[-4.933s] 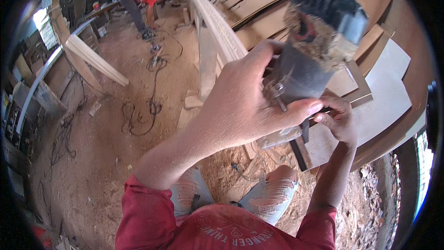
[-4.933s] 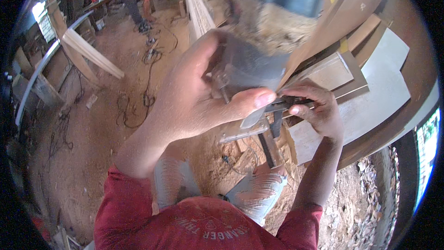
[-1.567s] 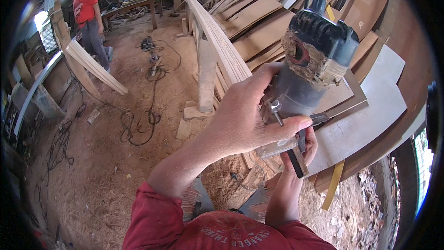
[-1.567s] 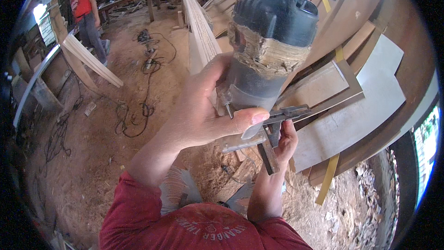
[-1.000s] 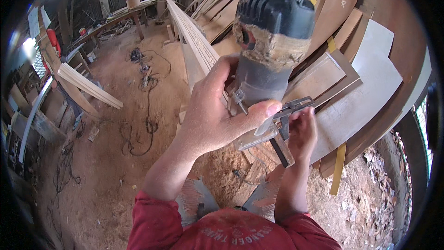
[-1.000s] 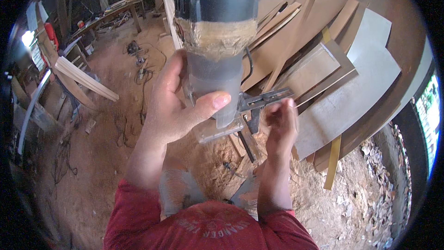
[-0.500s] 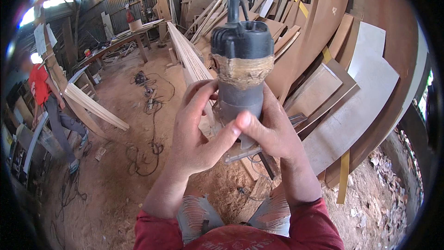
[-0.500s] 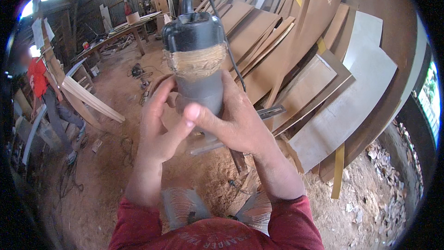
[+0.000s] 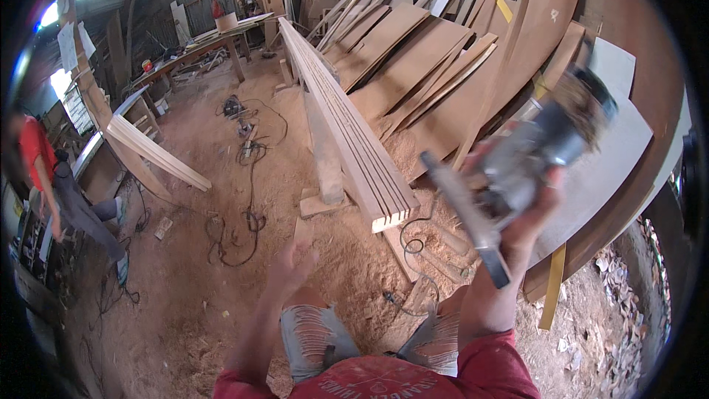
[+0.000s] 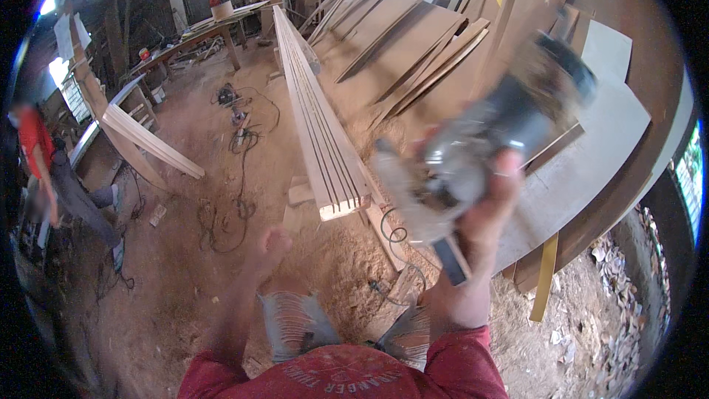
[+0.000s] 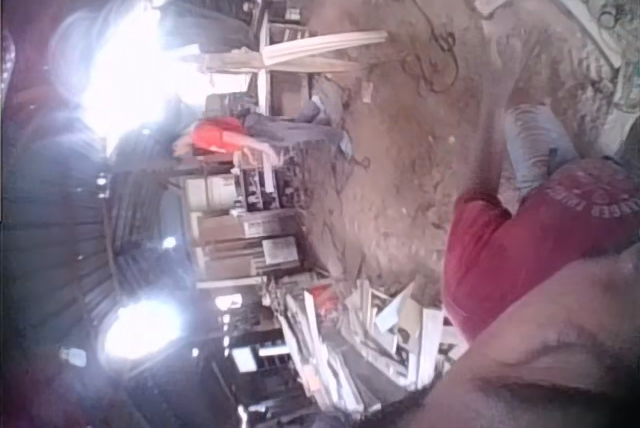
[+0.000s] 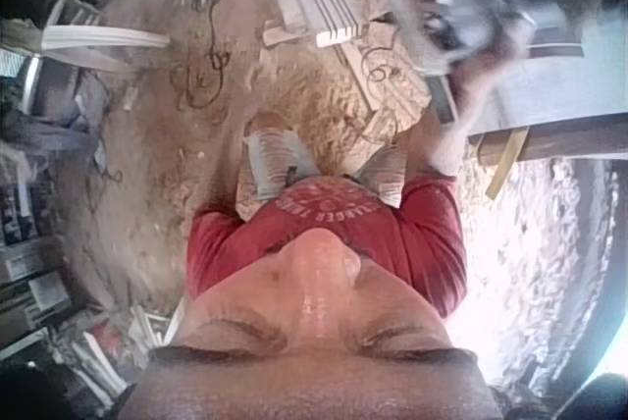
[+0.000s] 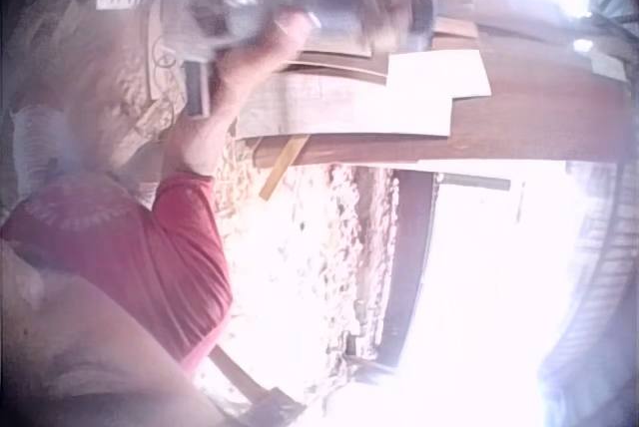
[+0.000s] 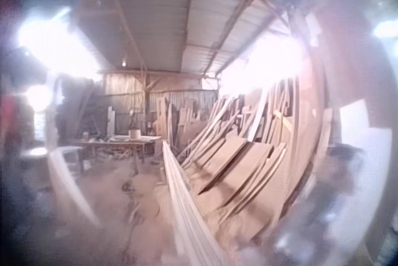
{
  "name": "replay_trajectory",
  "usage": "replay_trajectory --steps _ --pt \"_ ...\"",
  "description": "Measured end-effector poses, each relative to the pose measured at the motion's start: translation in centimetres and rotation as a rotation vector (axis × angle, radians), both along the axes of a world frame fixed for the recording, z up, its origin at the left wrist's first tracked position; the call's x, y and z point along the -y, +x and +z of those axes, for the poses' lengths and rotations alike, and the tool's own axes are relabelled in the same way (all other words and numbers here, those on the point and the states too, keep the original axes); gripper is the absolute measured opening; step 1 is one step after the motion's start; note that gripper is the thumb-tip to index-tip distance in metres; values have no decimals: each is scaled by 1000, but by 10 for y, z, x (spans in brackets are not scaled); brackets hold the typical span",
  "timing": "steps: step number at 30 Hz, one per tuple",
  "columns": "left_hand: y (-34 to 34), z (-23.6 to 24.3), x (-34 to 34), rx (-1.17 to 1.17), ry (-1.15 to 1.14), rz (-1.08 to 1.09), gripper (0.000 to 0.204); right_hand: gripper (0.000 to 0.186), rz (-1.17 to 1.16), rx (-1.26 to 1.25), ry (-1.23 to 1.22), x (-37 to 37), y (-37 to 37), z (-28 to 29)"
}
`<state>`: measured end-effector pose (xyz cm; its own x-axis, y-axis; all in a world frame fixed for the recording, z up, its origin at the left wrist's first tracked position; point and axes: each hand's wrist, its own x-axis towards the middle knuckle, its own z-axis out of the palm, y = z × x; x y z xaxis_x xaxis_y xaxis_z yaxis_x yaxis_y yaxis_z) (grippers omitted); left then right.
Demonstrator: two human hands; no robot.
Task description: The person uses a hand router to trim the edges of several long wooden strips, then uses a tape measure to check the dimensions of a smaller wooden block in a workshop.
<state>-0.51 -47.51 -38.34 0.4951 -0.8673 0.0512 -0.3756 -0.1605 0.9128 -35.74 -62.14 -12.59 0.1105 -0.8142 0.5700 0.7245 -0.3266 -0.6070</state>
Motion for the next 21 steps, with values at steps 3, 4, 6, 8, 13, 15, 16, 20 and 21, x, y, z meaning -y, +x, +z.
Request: replay_trajectory --steps 3,4,6,8,13,15,16,20,21 --pt "5 -87 -41 354 354 -158 83 79 0 253 -7 29 -37 -31" --pt "-2 -97 -56 312 555 -171 93 79 -45 310 42 35 -44 -44" --pt "-21 -126 -91 474 601 -165 100 77 -35 314 134 57 -58 -98" --pt "-27 -135 -101 632 649 -165 106 73 2 326 236 70 -66 -159" --pt "-30 -96 -120 717 595 -196 109 60 3 190 673 71 -65 -304" --pt "-31 -83 -148 755 687 -141 109 53 63 82 910 58 -48 -307" --pt "-32 -73 -155 797 727 -99 110 51 10 -10 941 62 -47 -316" --pt "-24 -23 -184 759 799 -129 109 51 105 -60 987 70 -44 -303" --pt "-26 -11 -191 693 778 -153 108 51 114 -114 998 68 -44 -296"
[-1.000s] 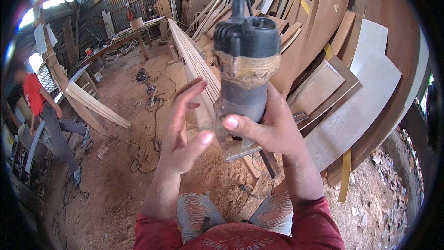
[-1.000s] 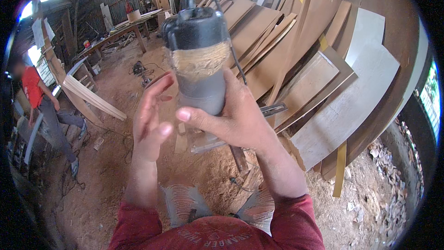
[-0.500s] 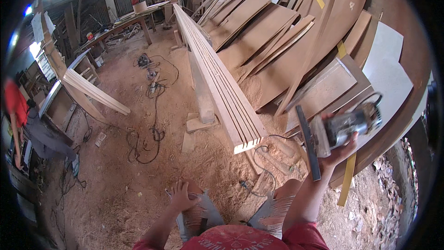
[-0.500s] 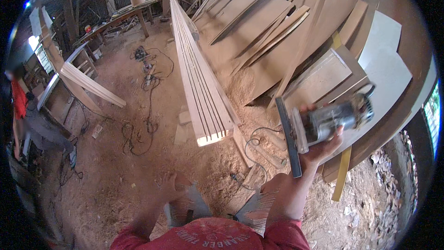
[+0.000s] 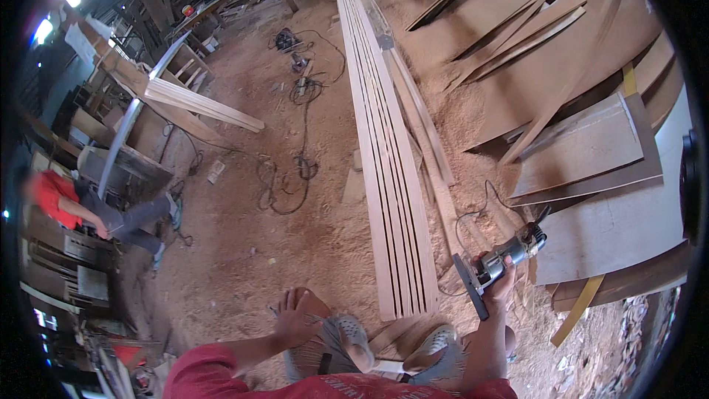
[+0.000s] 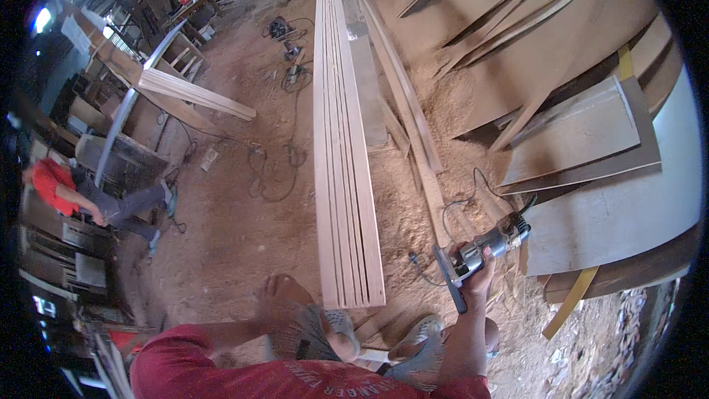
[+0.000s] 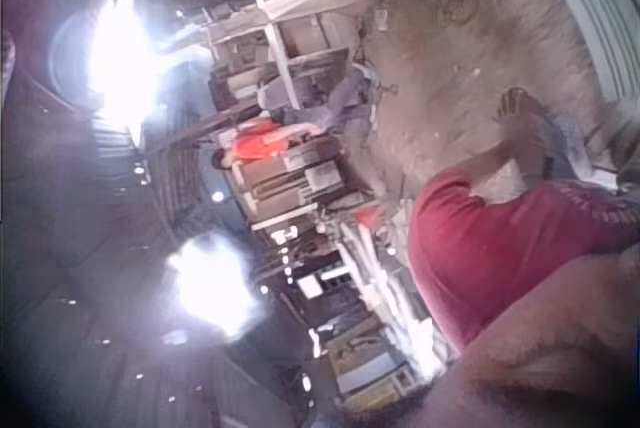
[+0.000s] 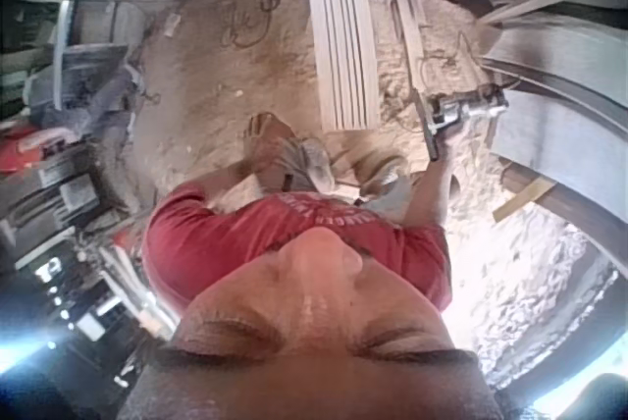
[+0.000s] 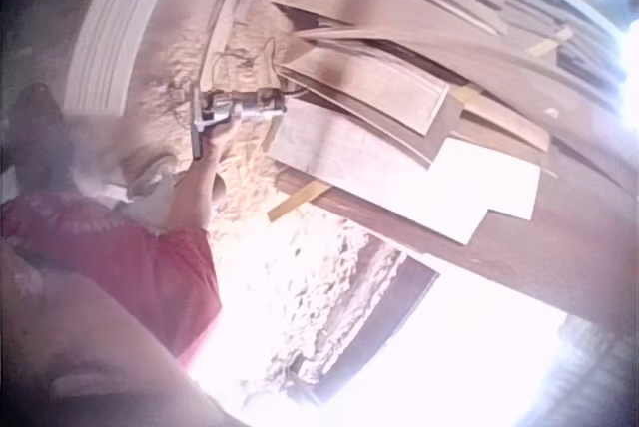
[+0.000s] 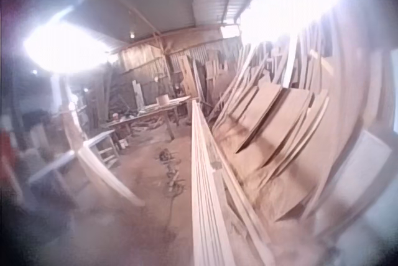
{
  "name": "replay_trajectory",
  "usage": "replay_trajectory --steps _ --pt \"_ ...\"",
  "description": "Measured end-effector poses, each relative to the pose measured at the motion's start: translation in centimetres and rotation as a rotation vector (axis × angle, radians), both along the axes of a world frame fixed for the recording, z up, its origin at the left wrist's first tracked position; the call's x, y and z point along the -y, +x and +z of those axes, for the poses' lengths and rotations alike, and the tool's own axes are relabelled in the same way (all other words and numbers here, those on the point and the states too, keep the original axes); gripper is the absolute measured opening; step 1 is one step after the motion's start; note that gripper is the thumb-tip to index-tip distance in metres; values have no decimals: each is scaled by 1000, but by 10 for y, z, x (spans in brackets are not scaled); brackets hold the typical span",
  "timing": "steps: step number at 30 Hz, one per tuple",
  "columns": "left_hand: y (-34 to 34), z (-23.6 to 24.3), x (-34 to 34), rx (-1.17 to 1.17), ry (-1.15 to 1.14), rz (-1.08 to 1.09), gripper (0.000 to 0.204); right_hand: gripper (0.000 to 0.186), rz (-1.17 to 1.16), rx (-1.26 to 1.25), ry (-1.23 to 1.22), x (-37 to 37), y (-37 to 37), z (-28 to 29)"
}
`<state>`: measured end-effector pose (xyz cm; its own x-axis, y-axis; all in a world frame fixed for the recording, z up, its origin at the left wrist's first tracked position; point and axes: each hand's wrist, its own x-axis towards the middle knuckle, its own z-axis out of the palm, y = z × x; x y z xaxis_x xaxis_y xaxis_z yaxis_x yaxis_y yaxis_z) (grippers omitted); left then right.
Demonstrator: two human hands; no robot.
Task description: The person uses a hand router to trim the edges of several long wooden strips, then uses a tape measure to check the dimensions of a smaller wooden block in a workshop.
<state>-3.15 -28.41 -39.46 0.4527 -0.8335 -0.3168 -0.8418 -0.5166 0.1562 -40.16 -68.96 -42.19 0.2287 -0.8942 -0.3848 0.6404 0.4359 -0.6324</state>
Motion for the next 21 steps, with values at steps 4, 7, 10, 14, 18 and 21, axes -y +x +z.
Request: replay_trajectory --steps 4,7,10,14,18,21 --pt "-9 42 -7 -140 82 -16 100 51 12 -156 18 -14 -4 34" --pt "-6 51 -17 -158 241 -41 96 47 -24 -171 80 -35 -8 55" --pt "-21 85 -5 -193 290 62 93 46 -58 -191 96 -71 -25 90" --pt "-32 140 -1 -302 314 48 89 54 -48 -478 45 -120 -33 192" --pt "-41 162 1 -254 389 -104 79 51 151 -598 -171 -138 -34 322" --pt "-58 149 19 -352 371 -289 70 48 242 -647 -210 -154 -30 421"
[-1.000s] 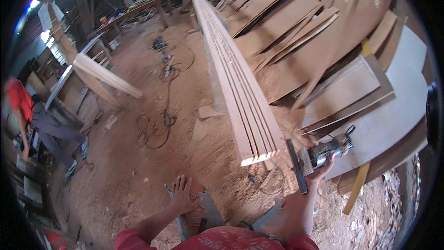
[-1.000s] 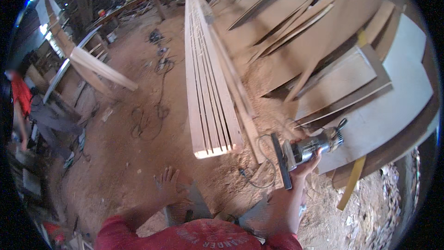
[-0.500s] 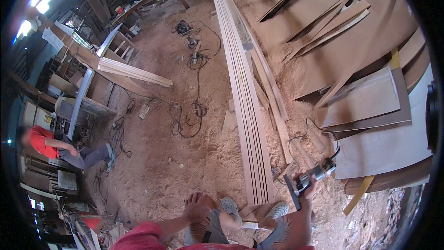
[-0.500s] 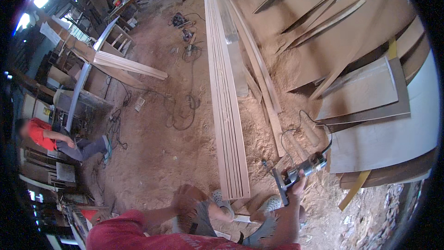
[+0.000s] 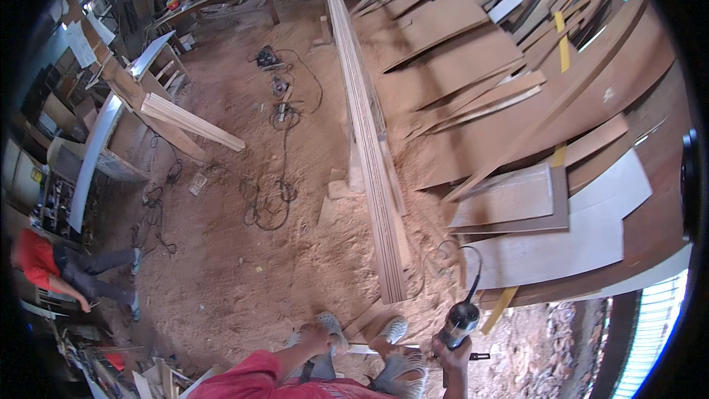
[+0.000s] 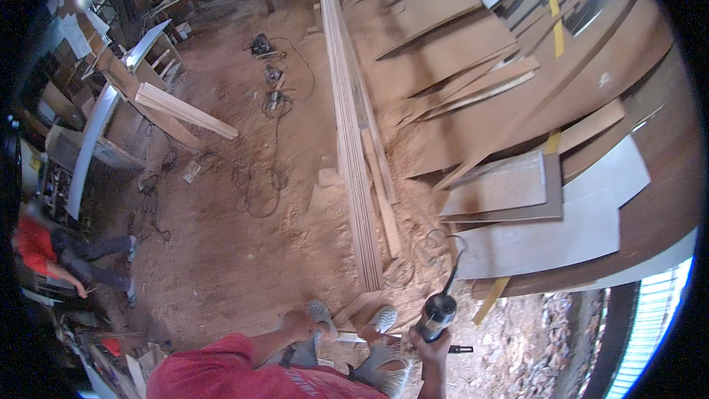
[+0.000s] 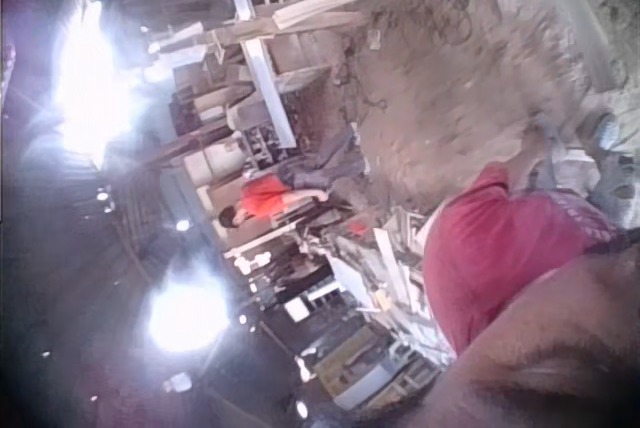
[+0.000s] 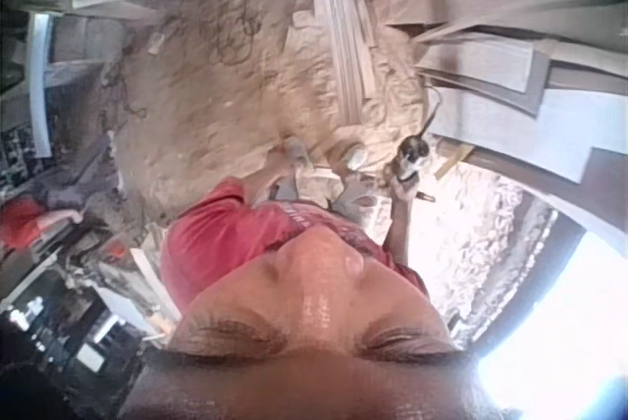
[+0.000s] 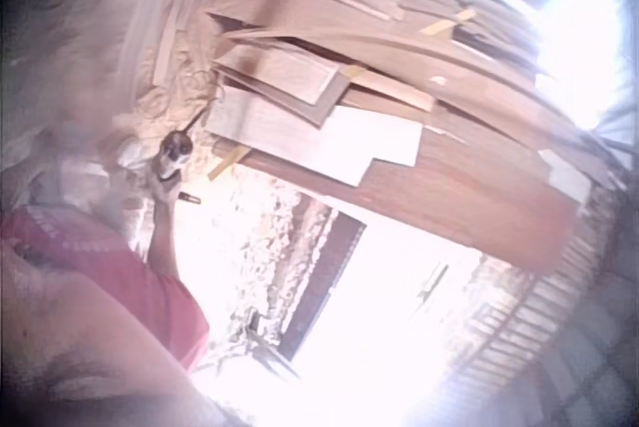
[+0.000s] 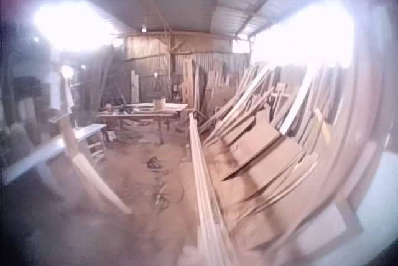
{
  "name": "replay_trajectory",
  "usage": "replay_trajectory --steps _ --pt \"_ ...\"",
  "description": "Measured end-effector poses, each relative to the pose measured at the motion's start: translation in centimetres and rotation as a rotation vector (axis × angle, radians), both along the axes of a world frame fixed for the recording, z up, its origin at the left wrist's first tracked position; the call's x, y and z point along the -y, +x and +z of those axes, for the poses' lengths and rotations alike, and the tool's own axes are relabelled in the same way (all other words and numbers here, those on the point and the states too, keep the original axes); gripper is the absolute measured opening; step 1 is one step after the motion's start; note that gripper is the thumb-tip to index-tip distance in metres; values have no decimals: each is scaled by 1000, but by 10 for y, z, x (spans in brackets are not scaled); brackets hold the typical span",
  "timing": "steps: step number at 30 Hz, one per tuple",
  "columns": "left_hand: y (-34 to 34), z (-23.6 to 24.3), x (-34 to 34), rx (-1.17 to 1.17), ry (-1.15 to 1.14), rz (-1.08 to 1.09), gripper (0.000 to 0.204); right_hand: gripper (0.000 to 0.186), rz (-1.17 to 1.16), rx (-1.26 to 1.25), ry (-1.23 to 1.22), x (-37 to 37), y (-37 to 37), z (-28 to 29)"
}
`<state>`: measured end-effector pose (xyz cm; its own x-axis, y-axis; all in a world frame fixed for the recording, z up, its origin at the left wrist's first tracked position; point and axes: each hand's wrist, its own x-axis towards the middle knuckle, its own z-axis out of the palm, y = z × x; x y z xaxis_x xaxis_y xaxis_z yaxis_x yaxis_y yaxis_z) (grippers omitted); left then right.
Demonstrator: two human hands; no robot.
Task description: The person uses a hand router to trim the edges of several long wooden strips, then uses a tape measure to check the dimensions of a smaller wooden block in a workshop.
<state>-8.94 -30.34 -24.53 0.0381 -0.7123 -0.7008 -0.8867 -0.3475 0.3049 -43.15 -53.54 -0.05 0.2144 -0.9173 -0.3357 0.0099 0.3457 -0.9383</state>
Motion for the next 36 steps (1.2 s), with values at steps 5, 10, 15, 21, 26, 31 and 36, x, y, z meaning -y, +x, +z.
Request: replay_trajectory --steps 5,10,15,21,26,31,36 --pt "-20 177 106 -606 -563 201 65 57 156 -479 -75 -48 -5 132" --pt "-17 364 182 -951 -1144 102 88 67 414 -732 -414 -100 11 227" --pt "-18 402 169 -1170 -509 -194 58 72 347 -533 -327 -113 62 312" --pt "29 250 77 -1074 -340 10 40 82 -63 207 31 -120 48 342" --pt "121 204 -21 -921 -275 286 37 78 -71 -253 -742 -83 49 331" --pt "161 126 -81 -709 -508 639 33 88 -148 -246 -1074 -31 100 325" --pt "205 139 -92 -361 -310 1135 34 94 -241 -336 -1181 23 159 331"
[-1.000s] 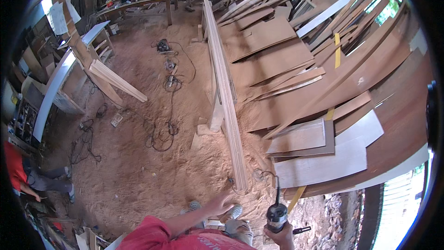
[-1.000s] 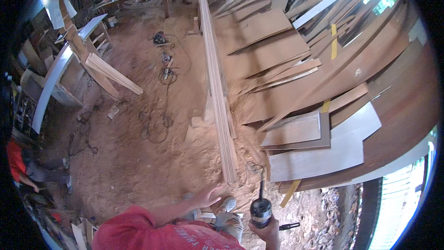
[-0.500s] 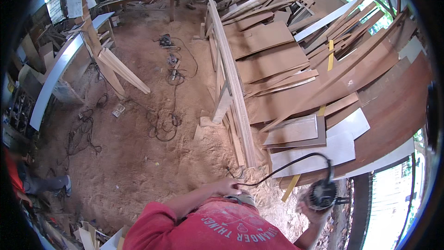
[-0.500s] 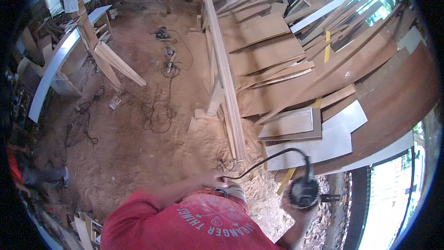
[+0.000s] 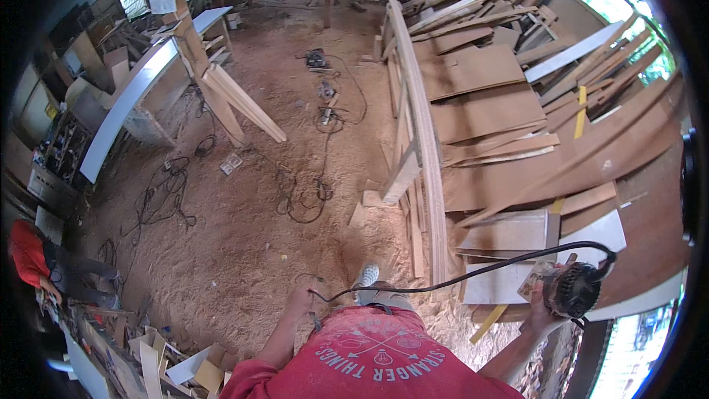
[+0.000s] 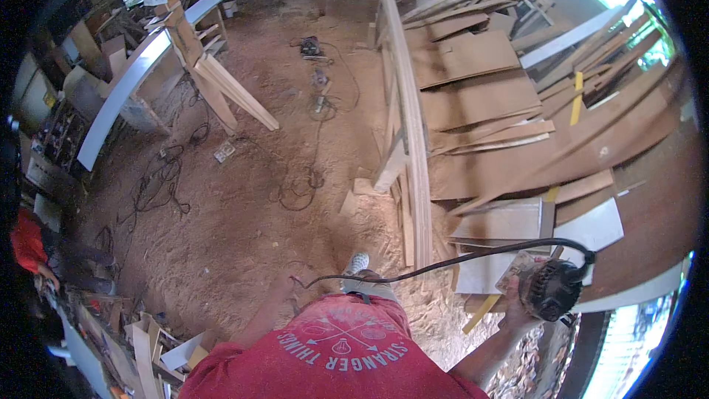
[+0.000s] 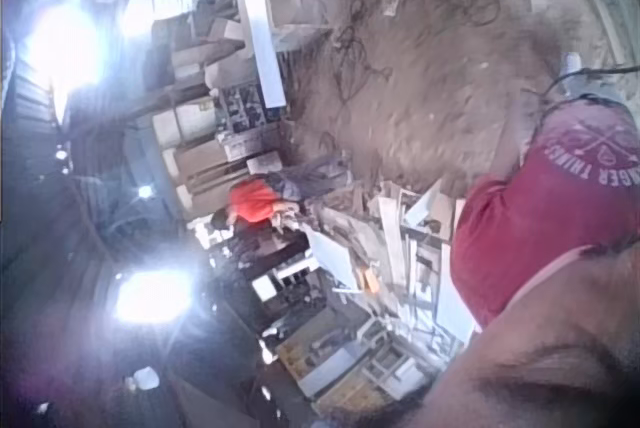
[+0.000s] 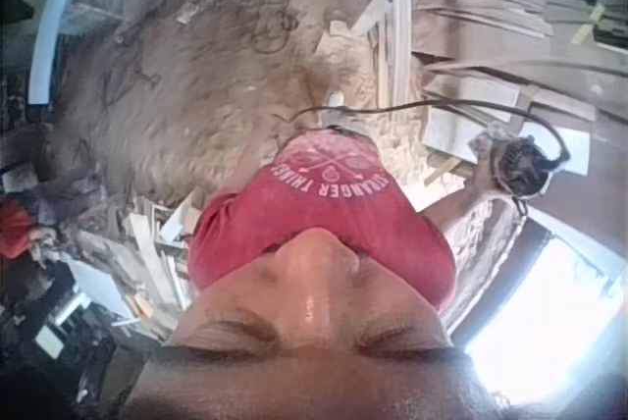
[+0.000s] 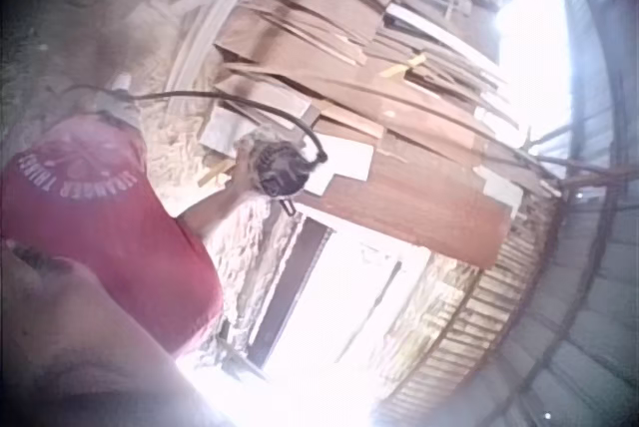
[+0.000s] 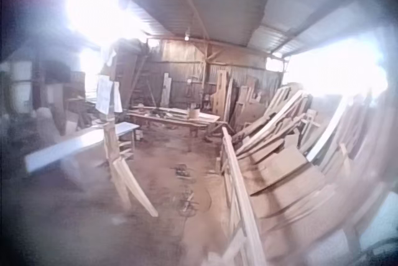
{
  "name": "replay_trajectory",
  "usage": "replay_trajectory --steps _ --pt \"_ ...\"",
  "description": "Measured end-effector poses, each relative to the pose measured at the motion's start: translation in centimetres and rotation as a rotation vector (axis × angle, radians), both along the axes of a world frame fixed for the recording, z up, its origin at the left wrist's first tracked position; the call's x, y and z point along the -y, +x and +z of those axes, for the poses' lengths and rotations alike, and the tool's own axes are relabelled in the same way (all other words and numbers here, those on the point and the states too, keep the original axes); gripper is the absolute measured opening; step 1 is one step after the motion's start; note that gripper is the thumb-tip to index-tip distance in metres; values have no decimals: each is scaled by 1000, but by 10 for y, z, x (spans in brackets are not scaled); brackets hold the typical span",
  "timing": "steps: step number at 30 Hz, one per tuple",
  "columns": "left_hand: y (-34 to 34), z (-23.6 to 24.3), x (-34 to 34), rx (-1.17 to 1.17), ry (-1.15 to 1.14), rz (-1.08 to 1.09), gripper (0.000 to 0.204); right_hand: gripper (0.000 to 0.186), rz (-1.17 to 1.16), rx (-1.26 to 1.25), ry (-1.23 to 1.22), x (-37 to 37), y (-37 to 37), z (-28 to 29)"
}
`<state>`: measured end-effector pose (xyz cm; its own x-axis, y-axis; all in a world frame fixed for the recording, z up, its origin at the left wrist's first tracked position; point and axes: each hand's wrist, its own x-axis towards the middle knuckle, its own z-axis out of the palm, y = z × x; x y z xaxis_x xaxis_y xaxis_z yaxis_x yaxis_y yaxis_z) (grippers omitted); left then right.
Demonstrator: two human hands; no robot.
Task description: The person uses a hand router to trim the edges of several long wooden strips, then uses a tape measure to check the dimensions of a smaller wooden block in a workshop.
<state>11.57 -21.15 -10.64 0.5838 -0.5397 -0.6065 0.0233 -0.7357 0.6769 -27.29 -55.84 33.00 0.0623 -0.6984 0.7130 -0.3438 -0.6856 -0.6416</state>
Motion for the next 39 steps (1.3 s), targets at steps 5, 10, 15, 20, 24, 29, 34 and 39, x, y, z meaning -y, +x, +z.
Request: replay_trajectory --steps 5,10,15,20,24,29,34,39 --pt "75 -34 -29 389 147 195 43 88 85 185 102 73 74 -14" --pt "189 -48 -11 493 12 674 50 82 564 348 418 142 196 -47" --pt "276 86 135 138 -63 676 55 34 580 471 912 186 347 -41" --pt "365 134 224 91 -476 623 50 27 749 538 1181 237 480 -33" --pt "431 142 263 5 -480 522 48 39 729 353 1180 255 571 -42" --pt "494 142 334 4 -321 287 37 40 670 403 1191 288 669 -73" --pt "543 133 417 34 -348 -95 32 39 597 372 1205 313 729 -72" --pt "591 117 517 -117 -482 -190 27 42 511 284 1121 361 767 -97"
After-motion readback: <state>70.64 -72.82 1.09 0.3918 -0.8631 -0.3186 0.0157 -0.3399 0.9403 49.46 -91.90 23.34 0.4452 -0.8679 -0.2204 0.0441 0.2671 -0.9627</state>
